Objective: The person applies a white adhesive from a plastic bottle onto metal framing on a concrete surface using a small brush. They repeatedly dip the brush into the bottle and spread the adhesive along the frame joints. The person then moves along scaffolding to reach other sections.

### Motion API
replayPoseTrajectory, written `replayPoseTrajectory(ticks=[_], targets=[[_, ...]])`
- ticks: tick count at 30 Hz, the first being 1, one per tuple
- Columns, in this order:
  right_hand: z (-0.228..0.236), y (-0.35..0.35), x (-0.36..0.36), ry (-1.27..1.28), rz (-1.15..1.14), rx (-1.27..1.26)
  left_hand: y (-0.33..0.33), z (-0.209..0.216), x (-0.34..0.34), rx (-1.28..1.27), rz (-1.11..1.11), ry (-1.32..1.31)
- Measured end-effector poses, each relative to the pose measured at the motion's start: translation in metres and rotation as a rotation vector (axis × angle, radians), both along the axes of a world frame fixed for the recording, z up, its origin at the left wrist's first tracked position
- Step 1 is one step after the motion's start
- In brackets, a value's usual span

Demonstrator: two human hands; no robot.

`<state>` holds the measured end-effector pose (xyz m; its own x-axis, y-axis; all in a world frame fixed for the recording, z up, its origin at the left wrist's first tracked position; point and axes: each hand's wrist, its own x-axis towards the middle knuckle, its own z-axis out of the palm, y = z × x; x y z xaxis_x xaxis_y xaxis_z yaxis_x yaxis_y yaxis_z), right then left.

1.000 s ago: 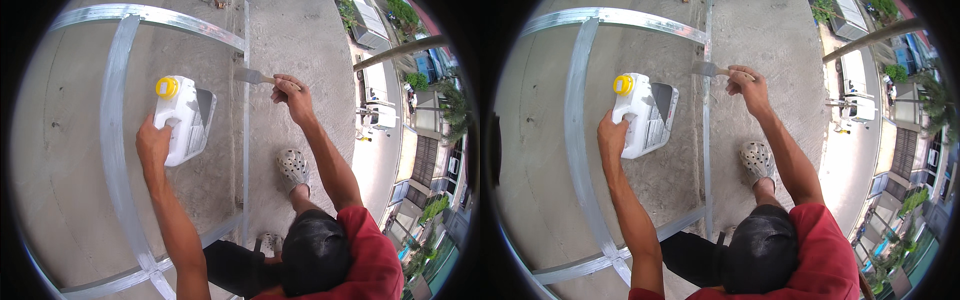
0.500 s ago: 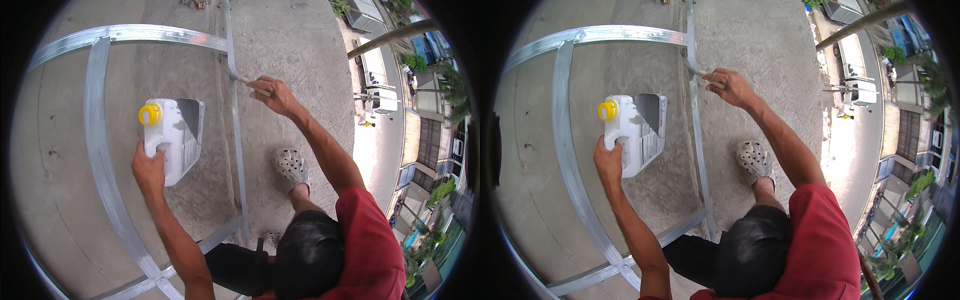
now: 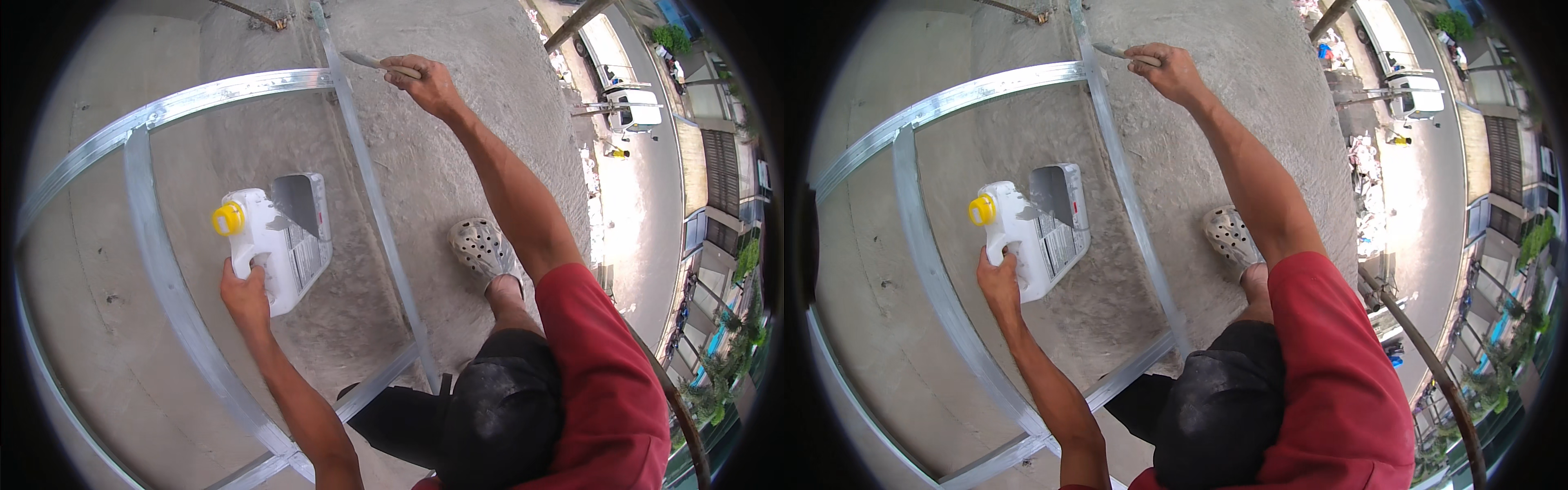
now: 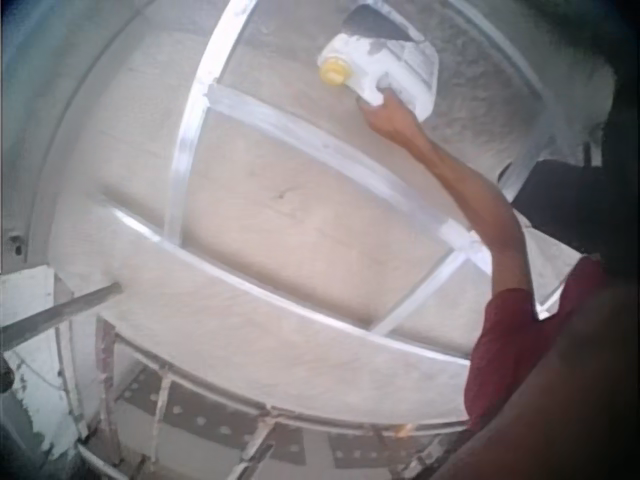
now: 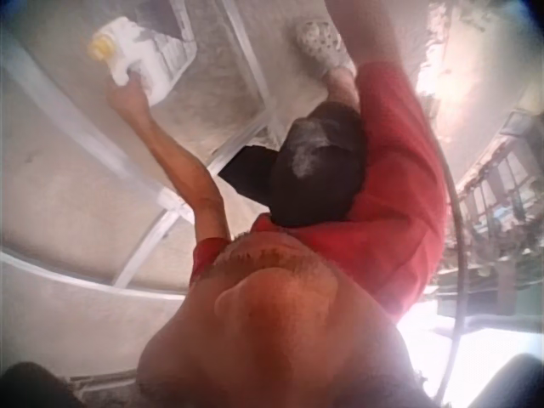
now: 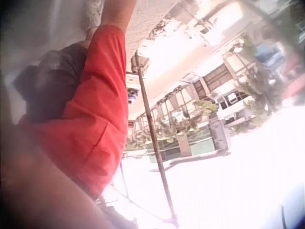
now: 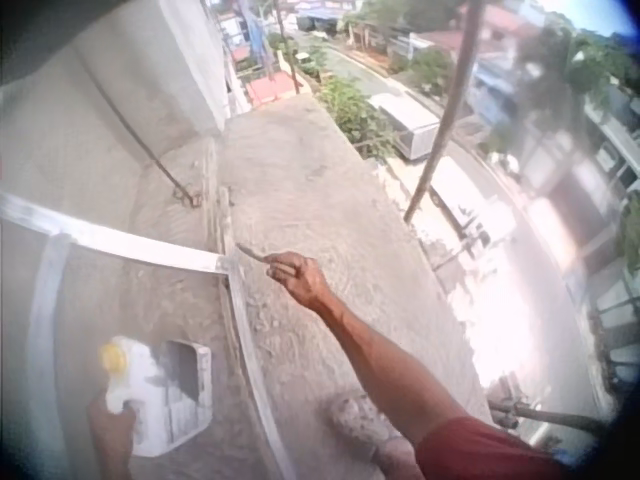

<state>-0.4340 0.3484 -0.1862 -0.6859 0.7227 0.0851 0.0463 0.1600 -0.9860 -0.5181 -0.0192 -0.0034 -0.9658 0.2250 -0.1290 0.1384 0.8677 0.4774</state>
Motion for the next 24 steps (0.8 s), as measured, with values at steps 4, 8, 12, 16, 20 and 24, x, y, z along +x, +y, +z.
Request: replayPoseTrajectory(ticks=[4, 8, 12, 16, 20, 24], targets=[[-0.008, -0.053, 0.036, -0.027, 0.366, 0.188, -0.002, -0.004, -0.004, -0.021, -0.039, 0.03], [-0.001, -0.081, 0.108, -0.116, 0.642, -0.139, -0.008, -0.002, -0.002, -0.009, -0.013, 0.022], [-0.012, -0.046, 0.114, -0.174, 0.765, -0.383, -0.007, -0.001, -0.004, -0.014, 0.041, -0.029], [-0.042, 0.009, 0.03, -0.054, 0.585, -0.368, -0.002, -0.001, -0.007, -0.107, -0.011, 0.041], [-0.041, 0.061, -0.053, 0.102, 0.259, -0.286, 0.002, 0.0, -0.004, -0.117, 0.003, 0.044], [-0.036, 0.066, -0.076, 0.02, 0.093, -0.26, 0.001, -0.001, -0.004, -0.125, 0.019, 0.028]])
